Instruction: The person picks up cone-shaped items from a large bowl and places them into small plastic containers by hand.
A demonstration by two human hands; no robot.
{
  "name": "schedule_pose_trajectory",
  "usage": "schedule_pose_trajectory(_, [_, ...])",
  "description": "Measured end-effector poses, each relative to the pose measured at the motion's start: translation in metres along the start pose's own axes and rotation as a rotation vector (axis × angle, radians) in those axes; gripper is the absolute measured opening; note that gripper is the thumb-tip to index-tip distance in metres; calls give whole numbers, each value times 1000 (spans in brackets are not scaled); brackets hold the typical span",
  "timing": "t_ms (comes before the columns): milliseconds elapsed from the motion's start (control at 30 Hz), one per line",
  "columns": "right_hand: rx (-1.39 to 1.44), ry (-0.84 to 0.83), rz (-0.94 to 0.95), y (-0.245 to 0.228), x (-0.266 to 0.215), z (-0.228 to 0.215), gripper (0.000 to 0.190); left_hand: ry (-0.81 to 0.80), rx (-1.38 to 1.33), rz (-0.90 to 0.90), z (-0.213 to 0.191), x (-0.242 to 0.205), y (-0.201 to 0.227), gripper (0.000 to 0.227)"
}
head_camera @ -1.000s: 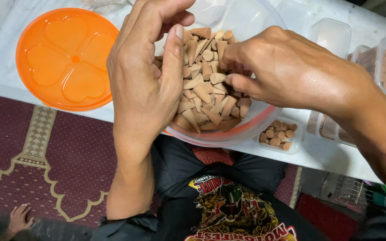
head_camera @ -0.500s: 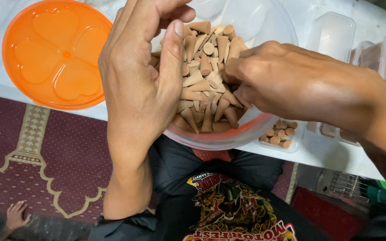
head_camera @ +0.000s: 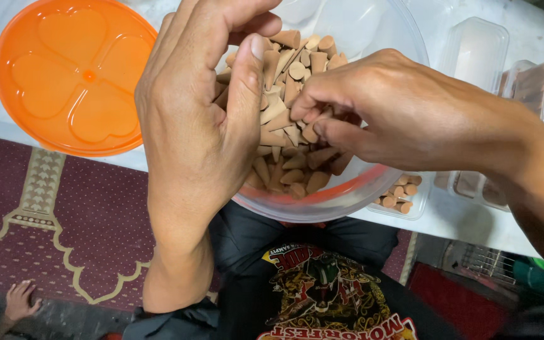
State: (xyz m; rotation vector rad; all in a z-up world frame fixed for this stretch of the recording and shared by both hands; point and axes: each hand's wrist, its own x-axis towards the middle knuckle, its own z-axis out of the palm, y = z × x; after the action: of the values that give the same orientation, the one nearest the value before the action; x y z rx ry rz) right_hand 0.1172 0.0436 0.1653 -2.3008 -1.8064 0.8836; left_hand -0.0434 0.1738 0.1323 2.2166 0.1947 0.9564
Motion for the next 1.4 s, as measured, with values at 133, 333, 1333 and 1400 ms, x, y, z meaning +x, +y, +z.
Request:
schedule_pose_trajectory(133, [28,-10,27,13,-4,-1,33,-3,-6,-25,0,-1,1,19])
schedule_pose_trajectory(333, [-396,-486,406,-17,7,-10,18,-35,-25,-33,-2,0,4,26])
schedule_pose_trajectory(1333, [261,608,-126,45,-147,57,19,-15,-157,194,61,-36,69,31])
schedule_pose_trajectory(1400, [317,732,12,58,-166,77,27,-174,-327,279,82,-45,69,23])
